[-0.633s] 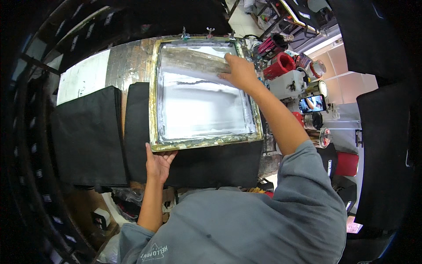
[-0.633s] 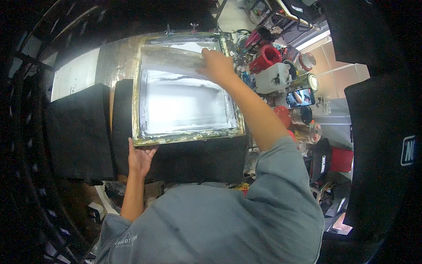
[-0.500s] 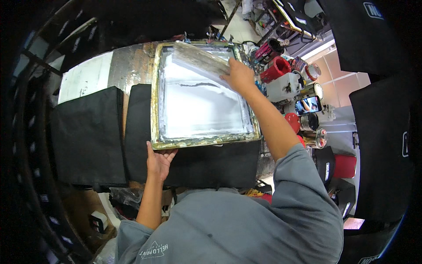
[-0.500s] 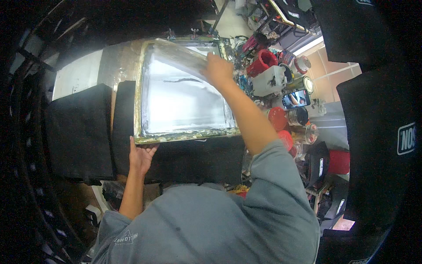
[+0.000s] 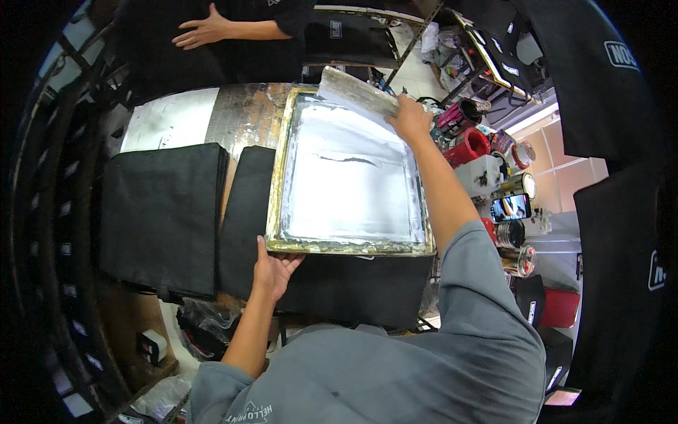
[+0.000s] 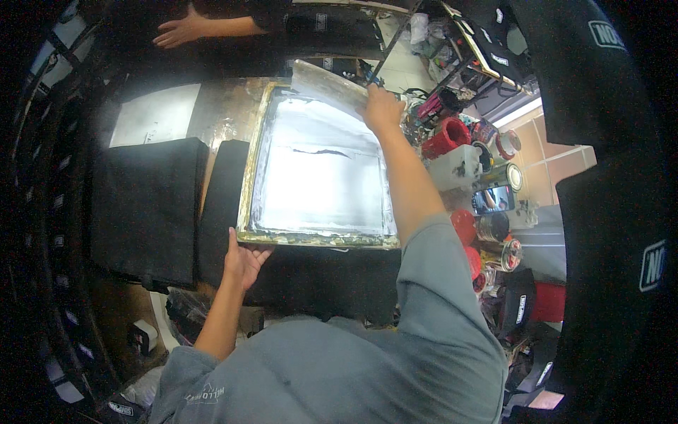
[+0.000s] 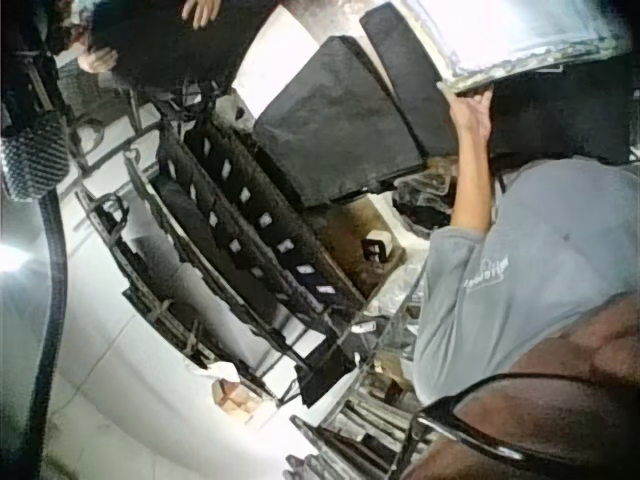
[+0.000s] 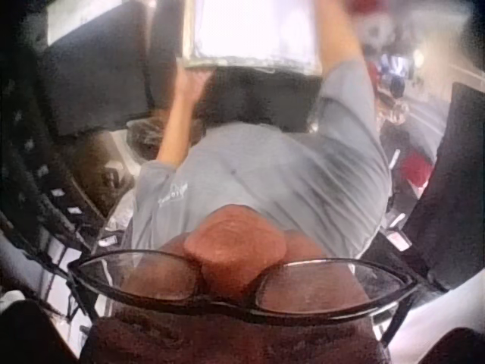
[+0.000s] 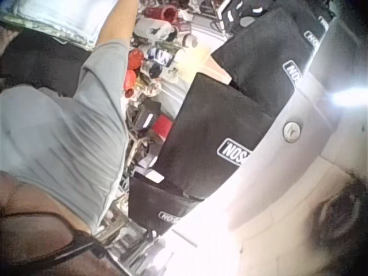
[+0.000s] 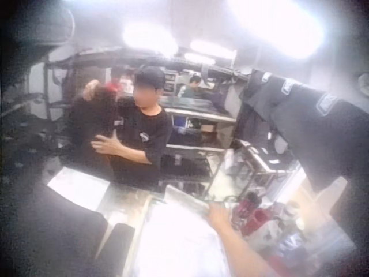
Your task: The person screen prints a logo onto black bags using a squeegee and ink on a screen press, then stacks the finished items.
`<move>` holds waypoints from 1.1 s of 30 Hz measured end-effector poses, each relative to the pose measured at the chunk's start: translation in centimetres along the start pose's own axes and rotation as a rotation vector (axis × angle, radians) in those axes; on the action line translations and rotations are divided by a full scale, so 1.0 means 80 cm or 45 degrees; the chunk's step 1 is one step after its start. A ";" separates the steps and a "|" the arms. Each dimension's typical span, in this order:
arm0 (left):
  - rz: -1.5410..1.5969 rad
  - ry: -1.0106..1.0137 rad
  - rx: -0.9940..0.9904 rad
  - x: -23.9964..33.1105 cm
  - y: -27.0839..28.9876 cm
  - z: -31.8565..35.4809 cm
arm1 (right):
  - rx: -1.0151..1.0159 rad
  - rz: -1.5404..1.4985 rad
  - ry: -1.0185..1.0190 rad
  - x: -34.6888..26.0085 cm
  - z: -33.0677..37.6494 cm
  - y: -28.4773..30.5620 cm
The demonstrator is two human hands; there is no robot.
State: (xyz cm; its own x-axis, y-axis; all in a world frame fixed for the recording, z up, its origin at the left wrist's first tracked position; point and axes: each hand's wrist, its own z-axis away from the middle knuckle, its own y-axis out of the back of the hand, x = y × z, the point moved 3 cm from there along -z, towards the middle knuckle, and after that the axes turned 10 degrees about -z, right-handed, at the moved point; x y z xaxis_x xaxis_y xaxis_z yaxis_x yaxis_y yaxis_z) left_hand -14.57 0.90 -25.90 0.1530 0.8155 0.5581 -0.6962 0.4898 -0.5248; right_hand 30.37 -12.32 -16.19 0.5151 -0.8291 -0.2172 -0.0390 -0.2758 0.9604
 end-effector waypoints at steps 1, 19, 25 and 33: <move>-0.025 -0.028 0.027 0.001 -0.004 0.003 | -0.022 0.024 0.009 0.003 -0.014 -0.013; -0.148 -0.040 0.152 0.008 -0.020 0.016 | -0.210 0.098 0.300 0.009 -0.072 -0.101; -0.145 -0.043 0.038 0.013 -0.014 0.015 | -0.228 0.084 0.317 -0.006 -0.010 -0.072; -0.081 -0.048 -0.079 0.013 -0.009 0.012 | -0.154 0.044 0.376 -0.032 0.108 -0.028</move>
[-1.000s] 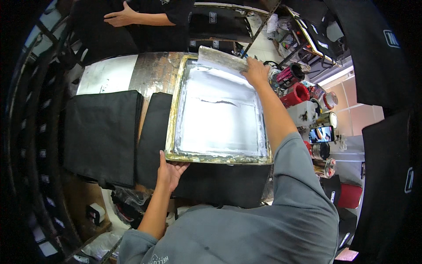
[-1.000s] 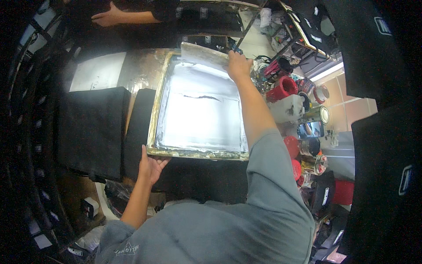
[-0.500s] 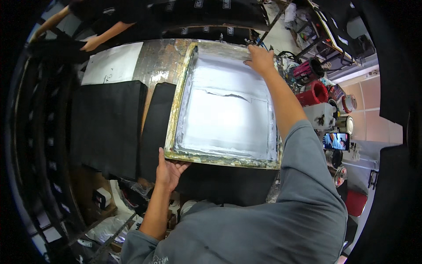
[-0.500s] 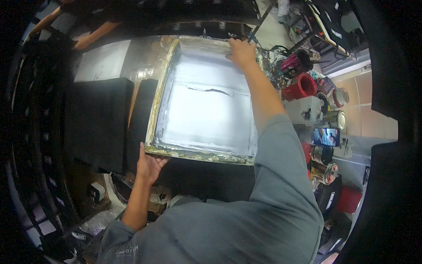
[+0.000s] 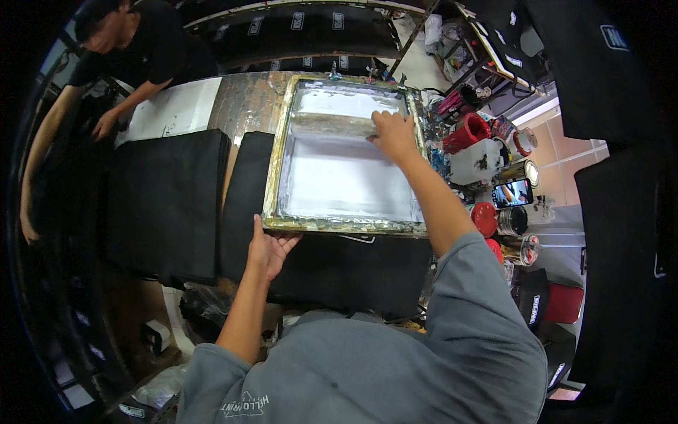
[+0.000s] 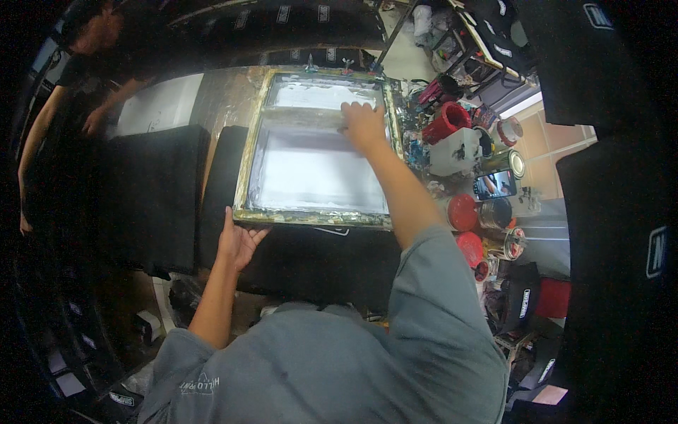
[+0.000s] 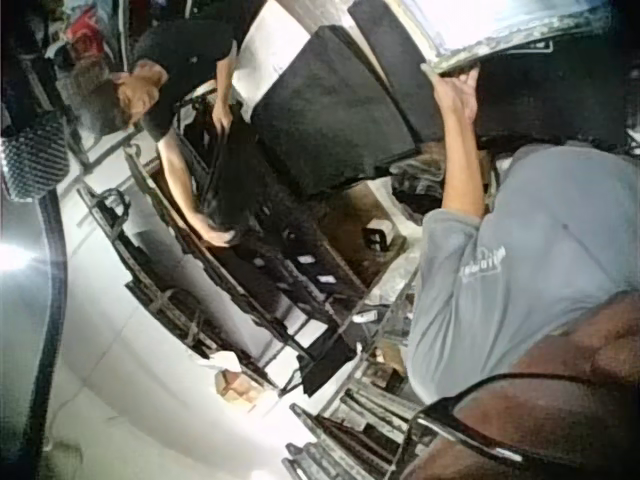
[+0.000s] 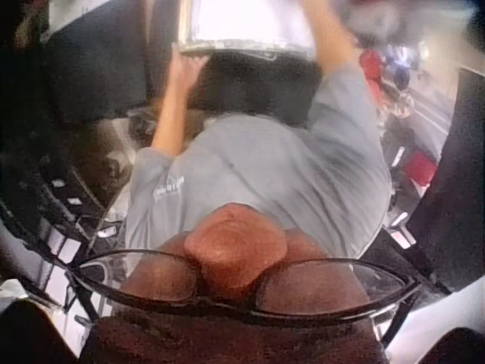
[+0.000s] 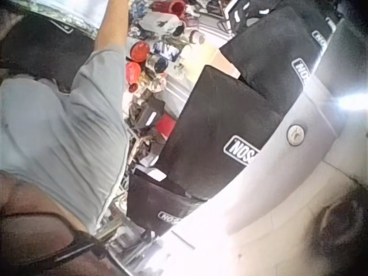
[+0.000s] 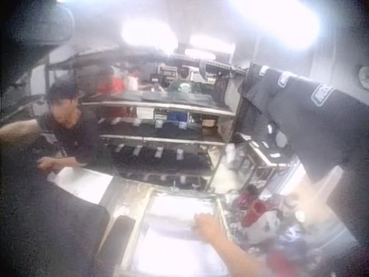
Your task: The person screen prints a logo onto black bags using a squeegee and ink on a screen press, then stacks the finished items.
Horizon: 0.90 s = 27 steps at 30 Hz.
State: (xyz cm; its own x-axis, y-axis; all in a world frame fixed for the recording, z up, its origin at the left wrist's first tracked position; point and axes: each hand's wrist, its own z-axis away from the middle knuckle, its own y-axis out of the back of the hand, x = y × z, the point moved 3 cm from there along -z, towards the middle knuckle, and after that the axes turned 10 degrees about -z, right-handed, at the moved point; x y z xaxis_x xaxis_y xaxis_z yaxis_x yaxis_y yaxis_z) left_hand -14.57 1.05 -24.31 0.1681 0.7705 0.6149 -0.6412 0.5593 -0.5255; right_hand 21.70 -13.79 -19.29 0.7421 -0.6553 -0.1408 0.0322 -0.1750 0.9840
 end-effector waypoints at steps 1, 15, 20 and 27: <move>0.018 -0.011 -0.012 -0.002 0.001 -0.001 | -0.012 0.003 -0.011 -0.009 0.016 0.007; 0.003 -0.045 -0.088 -0.006 0.009 -0.010 | 0.102 -0.019 0.060 -0.099 0.244 0.061; -0.041 -0.136 -0.090 0.009 -0.007 0.000 | 0.185 -0.102 0.145 -0.105 0.233 0.105; -0.058 -0.235 -0.104 0.085 -0.064 0.021 | 0.550 -0.125 0.032 -0.134 0.217 0.145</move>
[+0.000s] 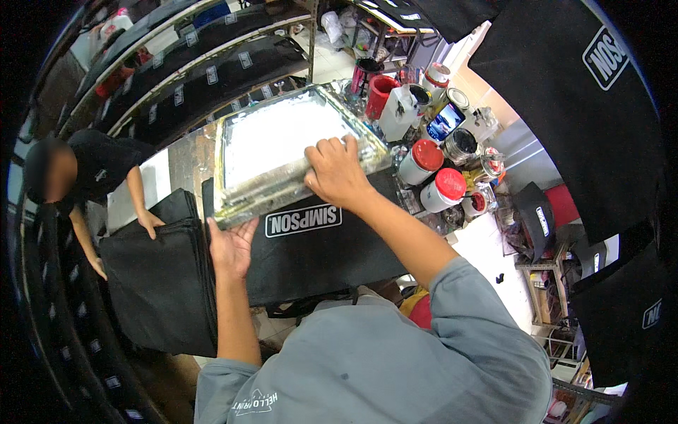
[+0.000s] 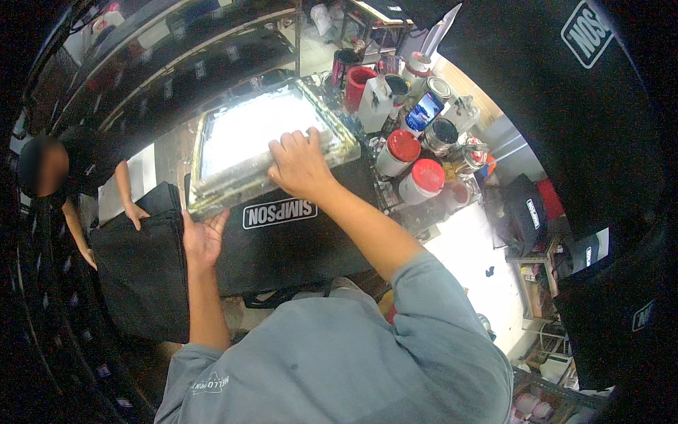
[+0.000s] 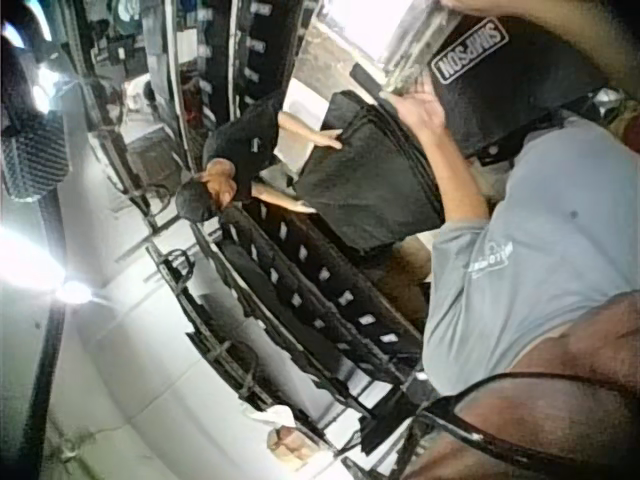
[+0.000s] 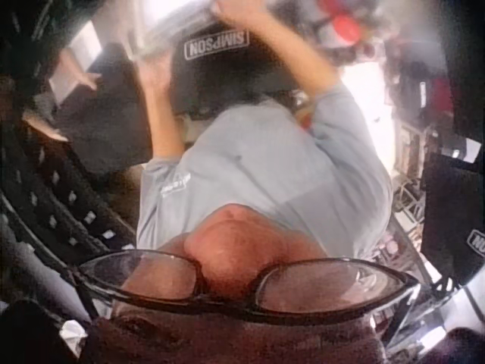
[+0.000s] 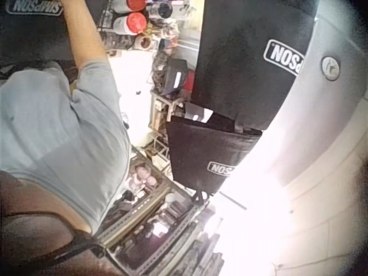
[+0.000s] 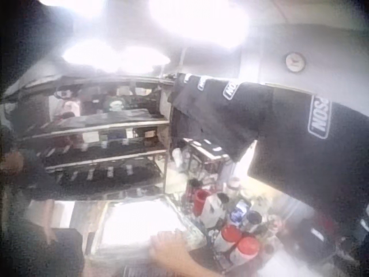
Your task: The person screen prints a logo onto black bags using a squeegee and ink on a screen press, then stacks the finished items.
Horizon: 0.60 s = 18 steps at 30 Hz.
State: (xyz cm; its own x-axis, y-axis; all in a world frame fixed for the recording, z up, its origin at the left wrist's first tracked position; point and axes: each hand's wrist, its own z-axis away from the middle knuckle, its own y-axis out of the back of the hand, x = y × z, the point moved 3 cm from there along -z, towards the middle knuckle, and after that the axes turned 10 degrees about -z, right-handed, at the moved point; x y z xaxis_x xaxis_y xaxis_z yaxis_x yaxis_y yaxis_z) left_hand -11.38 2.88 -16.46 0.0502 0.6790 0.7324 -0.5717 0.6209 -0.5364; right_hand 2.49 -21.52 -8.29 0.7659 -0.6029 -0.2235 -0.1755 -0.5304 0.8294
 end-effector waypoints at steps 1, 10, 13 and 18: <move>-0.007 -0.071 -0.057 0.015 -0.013 0.003 | 0.061 -0.015 0.017 0.002 -0.016 0.008; -0.931 -0.118 0.028 -0.019 0.057 0.011 | 0.355 0.029 0.145 0.031 -0.153 0.038; -1.422 -0.226 0.299 -0.087 0.179 0.071 | 0.385 0.006 0.143 0.034 -0.169 0.038; -1.151 0.081 0.887 -0.138 0.316 0.139 | 0.387 0.040 0.126 0.040 -0.177 0.040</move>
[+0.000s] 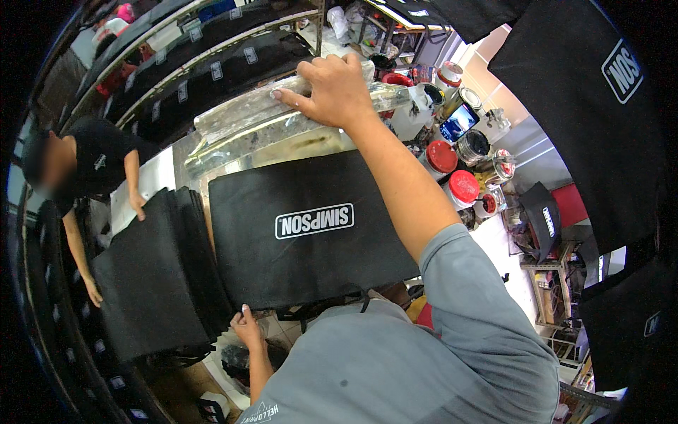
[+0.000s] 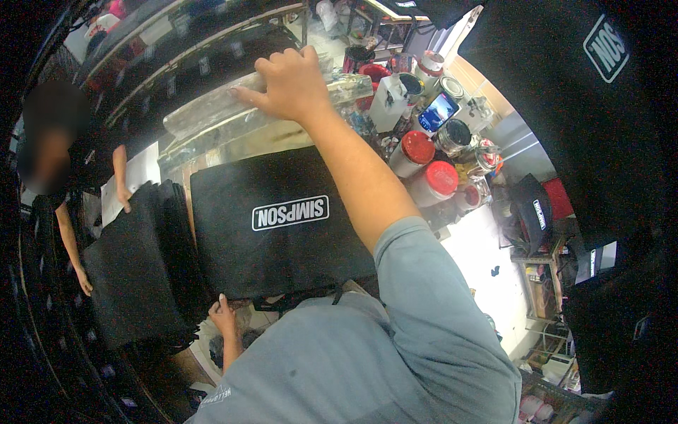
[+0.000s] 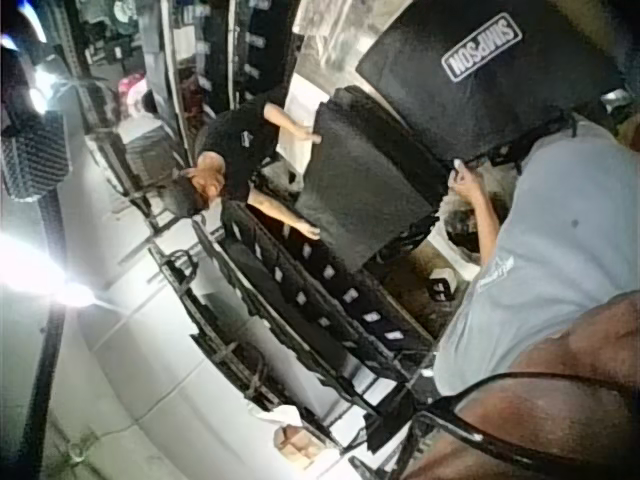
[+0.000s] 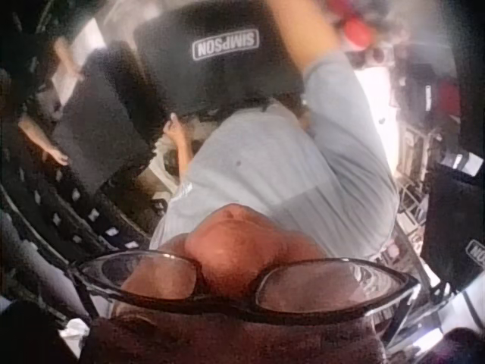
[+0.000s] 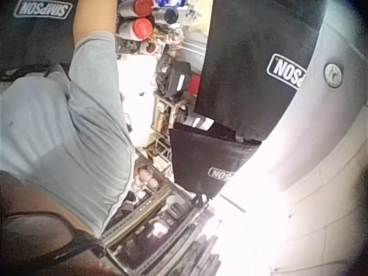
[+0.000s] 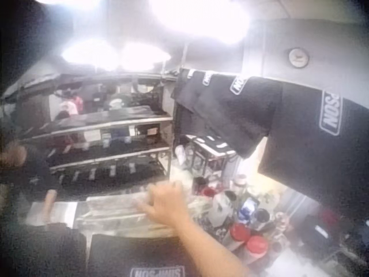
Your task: The person screen prints a logo onto black bags using a squeegee and ink on a screen press, then stacks the finished items.
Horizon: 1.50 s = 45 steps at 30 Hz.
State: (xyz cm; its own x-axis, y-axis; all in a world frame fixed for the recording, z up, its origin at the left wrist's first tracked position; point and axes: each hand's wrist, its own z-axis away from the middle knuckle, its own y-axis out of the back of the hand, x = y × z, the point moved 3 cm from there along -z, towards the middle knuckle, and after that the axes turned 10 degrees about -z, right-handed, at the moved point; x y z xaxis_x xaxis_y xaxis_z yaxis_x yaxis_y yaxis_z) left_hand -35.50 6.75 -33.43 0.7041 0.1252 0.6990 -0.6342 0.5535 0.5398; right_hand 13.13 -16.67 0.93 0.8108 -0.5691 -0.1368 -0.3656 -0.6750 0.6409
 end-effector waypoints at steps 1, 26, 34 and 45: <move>0.080 0.194 -0.008 -0.009 0.003 0.000 | 0.001 0.004 0.000 0.003 0.000 0.000; 1.191 0.327 -0.448 0.021 -0.052 -0.019 | -0.025 0.065 0.007 -0.002 -0.003 -0.004; 1.154 0.149 -0.439 0.077 -0.042 0.019 | -0.051 0.077 0.047 -0.009 -0.005 0.001; 0.299 -0.476 0.219 0.276 0.107 0.027 | -0.096 0.073 -0.001 -0.016 -0.012 0.001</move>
State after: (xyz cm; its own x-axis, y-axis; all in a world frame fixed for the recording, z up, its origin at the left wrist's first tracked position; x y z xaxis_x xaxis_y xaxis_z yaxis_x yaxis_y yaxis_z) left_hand -26.03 12.46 -12.38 0.3920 -0.0921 0.9153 -0.8284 0.3973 0.3948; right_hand 12.52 -15.59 1.89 0.7891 -0.6063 -0.0984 -0.3764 -0.6039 0.7025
